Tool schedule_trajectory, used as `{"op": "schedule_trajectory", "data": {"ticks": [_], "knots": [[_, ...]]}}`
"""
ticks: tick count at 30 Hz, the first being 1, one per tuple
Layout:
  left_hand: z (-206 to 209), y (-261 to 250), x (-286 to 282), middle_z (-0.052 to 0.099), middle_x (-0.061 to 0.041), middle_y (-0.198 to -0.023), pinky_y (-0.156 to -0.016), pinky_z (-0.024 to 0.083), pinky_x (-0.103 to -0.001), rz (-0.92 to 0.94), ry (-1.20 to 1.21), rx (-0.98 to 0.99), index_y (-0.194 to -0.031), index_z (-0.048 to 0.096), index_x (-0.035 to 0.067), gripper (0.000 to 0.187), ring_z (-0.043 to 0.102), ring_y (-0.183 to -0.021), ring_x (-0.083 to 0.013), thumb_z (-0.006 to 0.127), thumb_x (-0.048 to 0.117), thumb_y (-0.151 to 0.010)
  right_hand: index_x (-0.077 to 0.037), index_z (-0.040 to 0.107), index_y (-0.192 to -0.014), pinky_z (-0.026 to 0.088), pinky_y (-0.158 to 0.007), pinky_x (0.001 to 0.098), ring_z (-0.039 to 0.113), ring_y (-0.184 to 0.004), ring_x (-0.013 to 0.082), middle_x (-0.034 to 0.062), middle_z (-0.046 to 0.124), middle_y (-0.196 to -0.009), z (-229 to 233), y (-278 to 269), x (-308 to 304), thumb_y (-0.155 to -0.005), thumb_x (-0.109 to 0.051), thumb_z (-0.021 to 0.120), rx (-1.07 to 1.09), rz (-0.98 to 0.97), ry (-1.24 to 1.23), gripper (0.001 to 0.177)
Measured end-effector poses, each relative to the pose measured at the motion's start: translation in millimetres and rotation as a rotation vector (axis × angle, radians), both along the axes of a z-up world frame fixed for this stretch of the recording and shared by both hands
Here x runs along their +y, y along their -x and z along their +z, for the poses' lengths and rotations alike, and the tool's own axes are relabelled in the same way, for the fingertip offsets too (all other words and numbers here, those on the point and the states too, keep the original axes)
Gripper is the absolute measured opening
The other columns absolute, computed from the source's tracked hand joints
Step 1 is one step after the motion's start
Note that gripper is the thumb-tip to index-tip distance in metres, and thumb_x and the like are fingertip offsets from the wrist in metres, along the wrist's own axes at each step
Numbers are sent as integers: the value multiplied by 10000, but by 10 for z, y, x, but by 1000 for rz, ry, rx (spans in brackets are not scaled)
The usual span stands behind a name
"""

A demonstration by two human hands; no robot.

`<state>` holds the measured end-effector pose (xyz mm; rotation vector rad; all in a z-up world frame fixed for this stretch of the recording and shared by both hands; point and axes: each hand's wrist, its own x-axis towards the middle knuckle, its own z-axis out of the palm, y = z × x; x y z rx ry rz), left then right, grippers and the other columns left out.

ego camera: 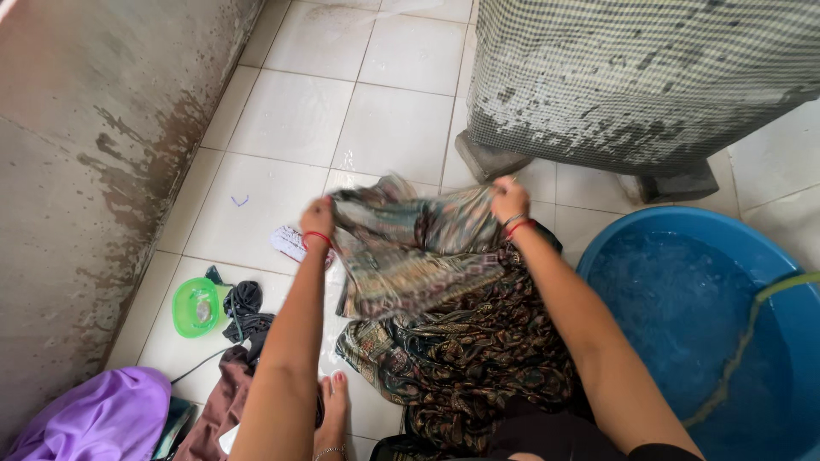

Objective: The person washes clothes by hand in a bucket, scrubbing a floral patterned garment on the floor and then rinsing it in a blue bucket under a tap.

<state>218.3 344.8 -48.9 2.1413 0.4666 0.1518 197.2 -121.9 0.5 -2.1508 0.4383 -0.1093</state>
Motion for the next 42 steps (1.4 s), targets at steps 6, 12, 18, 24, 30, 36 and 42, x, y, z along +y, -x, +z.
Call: {"op": "schedule_trajectory", "data": {"ticks": [6, 12, 18, 24, 30, 36, 42], "knots": [[264, 45, 16, 397, -321, -1433, -1057, 460, -502, -19, -132, -174, -1568, 255, 86, 946, 518, -1256, -496, 752, 540, -903, -70, 543, -1405, 577, -799, 285, 707, -938, 171, 110, 574, -1418, 937, 531, -367, -859, 41, 648, -300, 237, -46, 567], [31, 928, -746, 181, -94, -1724, -1155, 266, -702, -256, -343, 209, -1614, 229, 394, 854, 275, -1514, -413, 539, 680, -872, -127, 736, -1250, 443, -1135, 464, 619, -1276, 358, 149, 689, -1336, 899, 2189, -1478, -1074, -228, 715, -592, -194, 570, 205], [187, 1315, -2025, 94, -50, -1716, -1110, 49, -843, -542, -489, 445, -1623, 107, 420, 951, -15, -1561, -444, 297, 895, -822, -74, 663, -1349, 470, -1057, 446, 599, -1232, 341, 163, 631, -1388, 519, 3015, -2221, -1021, -242, 650, 50, -826, 205, 369], [331, 2142, -3499, 518, -259, -1480, -1151, 372, -515, -1163, -189, 332, -1536, 469, 87, 1102, 496, -1357, -401, 341, 959, -873, -31, 470, -1525, 427, -1179, 408, 519, -1413, 278, 128, 503, -1580, 562, 2307, -1524, -1085, -357, 519, -389, -278, -1668, 550], [1059, 1884, -3392, 418, -69, -1613, -1269, 66, -674, -926, -695, 277, -1513, 476, 348, 703, 328, -1515, -285, 175, 715, -994, -16, 349, -1569, 250, -1280, 442, 286, -1550, 290, 134, 337, -1663, 1443, 1928, -944, -1081, -327, 438, -460, 74, -1521, 586], [1099, 1577, -3208, -10, -30, -1707, -1155, 14, -719, -748, -466, 501, -1607, 175, 403, 900, -39, -1556, -396, 395, 812, -836, -10, 691, -1298, 501, -1117, 415, 644, -1251, 292, 164, 684, -1339, 831, 2205, -1631, -1061, -200, 645, -502, -358, -350, 307], [-106, 1934, -3453, 600, -196, -1370, -1075, 425, -516, -1114, -590, 437, -1365, 595, 99, 711, 562, -1233, -351, 353, 693, -1058, -61, 729, -1161, 494, -915, 441, 637, -1063, 328, 149, 667, -1194, 292, 2802, -2419, -992, -233, 670, -136, -984, 52, 248]]}}
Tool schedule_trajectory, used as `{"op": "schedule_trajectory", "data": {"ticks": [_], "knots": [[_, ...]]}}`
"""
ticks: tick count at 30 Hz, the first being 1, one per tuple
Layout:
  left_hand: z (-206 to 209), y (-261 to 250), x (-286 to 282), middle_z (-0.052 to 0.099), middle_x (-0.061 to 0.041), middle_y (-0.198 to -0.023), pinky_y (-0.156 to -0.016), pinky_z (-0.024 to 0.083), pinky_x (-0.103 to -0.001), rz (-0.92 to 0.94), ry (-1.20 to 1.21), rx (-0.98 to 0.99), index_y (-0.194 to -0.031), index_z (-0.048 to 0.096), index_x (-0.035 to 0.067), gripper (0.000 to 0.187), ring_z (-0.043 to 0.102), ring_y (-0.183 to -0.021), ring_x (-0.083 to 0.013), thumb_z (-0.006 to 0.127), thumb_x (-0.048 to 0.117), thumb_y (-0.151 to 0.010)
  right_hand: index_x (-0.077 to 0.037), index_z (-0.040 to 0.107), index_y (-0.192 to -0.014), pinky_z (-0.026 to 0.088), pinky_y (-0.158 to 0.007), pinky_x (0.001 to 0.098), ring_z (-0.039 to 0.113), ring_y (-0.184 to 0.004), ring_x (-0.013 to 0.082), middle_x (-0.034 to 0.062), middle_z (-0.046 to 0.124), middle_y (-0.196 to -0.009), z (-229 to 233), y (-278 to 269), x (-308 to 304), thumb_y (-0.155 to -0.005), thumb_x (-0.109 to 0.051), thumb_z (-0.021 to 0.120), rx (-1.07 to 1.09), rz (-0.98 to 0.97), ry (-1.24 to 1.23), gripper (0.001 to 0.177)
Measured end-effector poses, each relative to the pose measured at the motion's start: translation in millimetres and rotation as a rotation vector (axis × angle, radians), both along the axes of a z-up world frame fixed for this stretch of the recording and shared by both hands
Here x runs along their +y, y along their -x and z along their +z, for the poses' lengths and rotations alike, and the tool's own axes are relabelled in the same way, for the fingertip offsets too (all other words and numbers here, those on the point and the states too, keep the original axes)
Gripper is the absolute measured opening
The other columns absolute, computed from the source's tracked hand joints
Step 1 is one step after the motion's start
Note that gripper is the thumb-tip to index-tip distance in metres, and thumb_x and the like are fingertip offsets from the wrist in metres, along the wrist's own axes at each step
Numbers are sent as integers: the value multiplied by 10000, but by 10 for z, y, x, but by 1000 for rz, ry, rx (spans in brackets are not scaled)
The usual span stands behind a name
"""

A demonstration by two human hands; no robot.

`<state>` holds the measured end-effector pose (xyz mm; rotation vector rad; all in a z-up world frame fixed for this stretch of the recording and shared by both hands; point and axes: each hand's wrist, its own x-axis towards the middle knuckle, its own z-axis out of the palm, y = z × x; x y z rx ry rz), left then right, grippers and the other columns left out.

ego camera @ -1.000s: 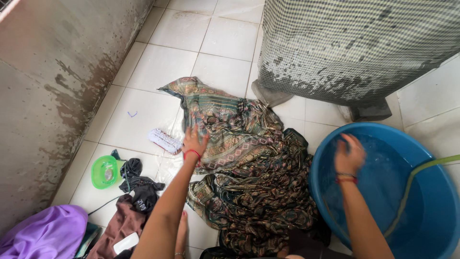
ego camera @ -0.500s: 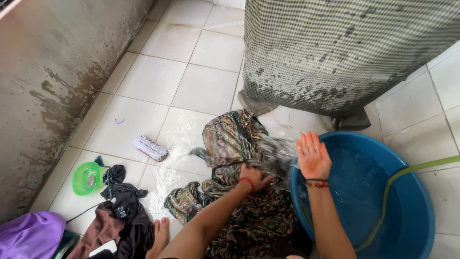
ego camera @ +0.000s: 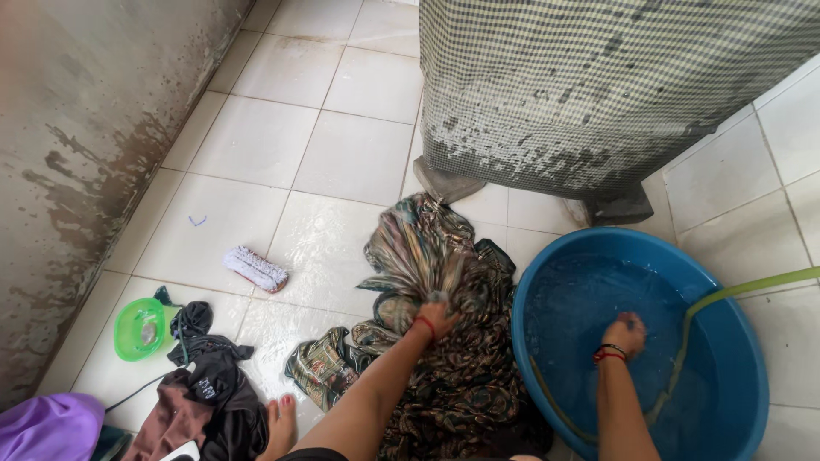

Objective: The person washes clothes by hand in a bucket, scrubbing a floral patterned garment on the floor and then rinsing it in a blue bucket under a tap.

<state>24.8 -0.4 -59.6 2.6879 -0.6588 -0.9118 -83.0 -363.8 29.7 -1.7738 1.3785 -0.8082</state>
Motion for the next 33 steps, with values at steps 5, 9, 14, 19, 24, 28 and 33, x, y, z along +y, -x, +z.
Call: {"op": "schedule_trajectory", "data": {"ticks": [5, 9, 14, 19, 24, 28, 33], "knots": [[3, -18, -5, 771, -208, -1256, -1027, 537, -479, -72, -80, 67, -1242, 762, 20, 807, 705, -1083, -318, 350, 696, -1082, 15, 614, -1254, 450, -1182, 469, 533, -1326, 336, 179, 586, -1355, 194, -331, 513, -1072, -183, 525, -1208, 708, -1435, 284], [690, -24, 56, 494, -95, -1542, -1229, 108, -638, -186, 49, -418, -1525, 463, 173, 751, 466, -1399, -300, 460, 647, -943, 37, 352, -1563, 309, -1242, 471, 309, -1536, 328, 191, 378, -1629, 882, -756, 1165, -1029, -217, 488, -978, 819, -1270, 606], [1428, -588, -132, 163, -103, -1704, -1146, -34, -776, 64, -101, -231, -1581, 351, 270, 784, 60, -1573, -374, 430, 708, -935, 49, 351, -1568, 333, -1206, 442, 338, -1520, 336, 215, 378, -1634, 1136, -883, 1453, -1046, -207, 498, -761, 1033, -1312, 600], [898, -638, 176, 105, -32, -1711, -1181, 101, -744, 153, -106, -102, -1573, 333, 361, 859, 24, -1551, -430, 634, 655, -824, -38, 694, -1279, 528, -999, 351, 655, -1104, 252, 134, 700, -1244, 484, -428, 528, -1002, -88, 630, -397, 653, 126, 289], [-81, -218, 195, 349, -66, -1520, -1129, 224, -649, 58, -51, -6, -1429, 483, 278, 606, 293, -1376, -366, 527, 573, -902, 0, 656, -1287, 485, -1061, 408, 623, -1182, 286, 167, 656, -1297, 4, -47, 20, -1020, -139, 561, -184, 211, -213, 316], [-23, -213, 249, 545, -93, -1367, -1087, 323, -572, -41, 36, -4, -1313, 603, 212, 486, 509, -1235, -315, 441, 507, -964, 31, 625, -1294, 450, -1110, 454, 597, -1245, 313, 193, 621, -1338, 85, -229, 459, -1034, -180, 506, -966, 529, -1252, 355], [455, -246, 297, 627, -118, -1363, -1226, 277, -543, -36, 257, -417, -1303, 665, 161, 502, 668, -1157, -272, 349, 454, -1045, 31, 608, -1303, 428, -1152, 448, 576, -1315, 300, 183, 611, -1380, 869, -971, 1312, -1043, -220, 450, -536, 1130, -1164, 395]]}}
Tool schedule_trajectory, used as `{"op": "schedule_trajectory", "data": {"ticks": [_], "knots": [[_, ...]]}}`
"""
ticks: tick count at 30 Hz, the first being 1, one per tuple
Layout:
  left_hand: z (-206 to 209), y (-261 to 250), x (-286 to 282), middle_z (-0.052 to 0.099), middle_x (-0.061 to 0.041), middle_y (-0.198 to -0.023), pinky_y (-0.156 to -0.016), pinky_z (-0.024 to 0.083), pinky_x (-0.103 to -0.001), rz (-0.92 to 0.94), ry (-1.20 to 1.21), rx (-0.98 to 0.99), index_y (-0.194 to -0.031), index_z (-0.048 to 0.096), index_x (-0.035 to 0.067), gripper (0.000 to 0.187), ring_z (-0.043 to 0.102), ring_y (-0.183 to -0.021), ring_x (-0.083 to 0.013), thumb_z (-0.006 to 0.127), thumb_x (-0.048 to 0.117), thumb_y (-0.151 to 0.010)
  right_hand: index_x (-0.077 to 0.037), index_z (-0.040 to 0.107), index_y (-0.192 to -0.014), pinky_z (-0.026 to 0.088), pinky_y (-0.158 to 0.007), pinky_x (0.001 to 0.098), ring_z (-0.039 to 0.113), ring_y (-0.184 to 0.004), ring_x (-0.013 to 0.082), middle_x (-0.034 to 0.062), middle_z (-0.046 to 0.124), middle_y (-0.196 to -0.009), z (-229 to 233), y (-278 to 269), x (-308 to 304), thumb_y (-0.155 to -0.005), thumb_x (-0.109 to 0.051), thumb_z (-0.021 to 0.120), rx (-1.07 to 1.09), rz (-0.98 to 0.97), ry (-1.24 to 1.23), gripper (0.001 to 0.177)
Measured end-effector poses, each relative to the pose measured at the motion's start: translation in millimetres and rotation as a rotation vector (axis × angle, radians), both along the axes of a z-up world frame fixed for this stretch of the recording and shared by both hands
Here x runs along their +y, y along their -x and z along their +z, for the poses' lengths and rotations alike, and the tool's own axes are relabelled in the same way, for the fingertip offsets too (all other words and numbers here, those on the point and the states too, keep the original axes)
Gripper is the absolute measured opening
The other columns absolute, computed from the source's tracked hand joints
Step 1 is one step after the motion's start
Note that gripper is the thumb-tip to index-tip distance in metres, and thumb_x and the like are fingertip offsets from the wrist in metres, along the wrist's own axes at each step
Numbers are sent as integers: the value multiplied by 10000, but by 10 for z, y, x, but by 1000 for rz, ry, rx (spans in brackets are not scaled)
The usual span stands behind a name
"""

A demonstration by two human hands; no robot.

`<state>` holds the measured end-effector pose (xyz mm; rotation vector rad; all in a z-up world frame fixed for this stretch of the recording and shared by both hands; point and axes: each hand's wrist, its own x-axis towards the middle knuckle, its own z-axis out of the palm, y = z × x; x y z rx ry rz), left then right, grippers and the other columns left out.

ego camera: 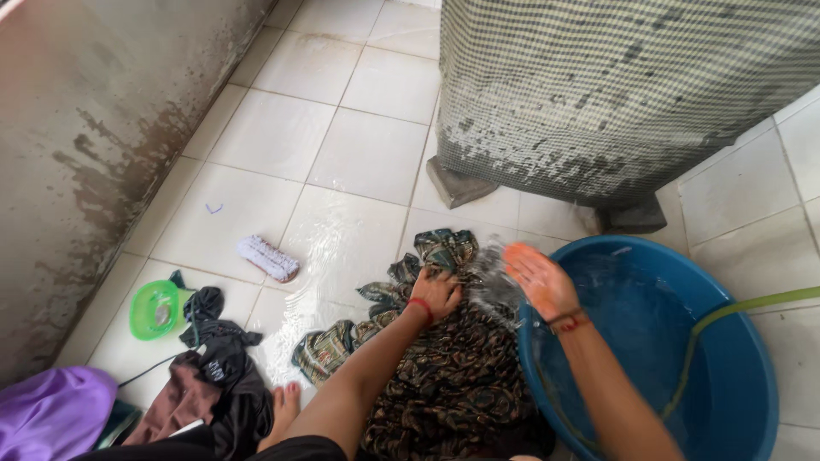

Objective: The person washes clothes by hand in a bucket, scrubbing a floral patterned garment on the floor and then rinsing it in a blue bucket under a tap.

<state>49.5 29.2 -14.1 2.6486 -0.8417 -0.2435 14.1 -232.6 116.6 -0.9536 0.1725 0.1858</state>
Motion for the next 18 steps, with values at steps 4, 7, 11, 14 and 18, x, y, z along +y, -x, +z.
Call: {"op": "schedule_trajectory", "data": {"ticks": [4, 7, 11, 14, 18], "knots": [[601, -384, -114, 308, -91, -1619, -1156, 105, -704, 122, -138, 33, -1513, 464, 237, 676, 251, -1463, -352, 335, 604, -960, -19, 719, -1259, 456, -1070, 352, 643, -1246, 269, 127, 733, -1291, -201, -519, 601, -1038, -271, 544, -219, 400, 845, 378], [915, -383, 76, 159, -36, -1727, -1157, -12, -746, 191, -328, 225, -1580, 380, 300, 776, 34, -1570, -340, 305, 737, -943, -275, 697, -1322, 510, -1035, 368, 694, -1196, 240, 28, 737, -1304, -762, -887, 849, -965, -580, 498, -29, 563, 1520, 510], [755, -222, 335, 148, 40, -1711, -1163, -24, -786, 149, -312, 417, -1567, 341, 349, 752, 61, -1578, -293, 250, 744, -934, -359, 533, -1443, 157, -1145, 683, 171, -1486, 408, 85, 257, -1621, -1383, -879, 988, -902, -824, 415, 304, 346, 1837, 723], [390, 58, 628, 312, -30, -1687, -1208, 48, -765, 140, -258, 394, -1494, 523, 301, 708, 235, -1567, -291, 255, 721, -992, -332, 380, -1579, 237, -1046, 707, 113, -1449, 527, 115, 87, -1687, -1685, -300, 1331, -747, -915, 537, 454, 270, 1710, 1028], [-199, 878, 974, 487, -105, -1494, -1090, 314, -605, 280, 172, 91, -1491, 512, 232, 618, 430, -1364, -335, 397, 588, -999, -235, 629, -1322, 389, -1137, 566, 547, -1305, 279, 80, 585, -1393, -1719, 588, 1684, -915, -772, 415, 111, 238, 1756, 707]]}}
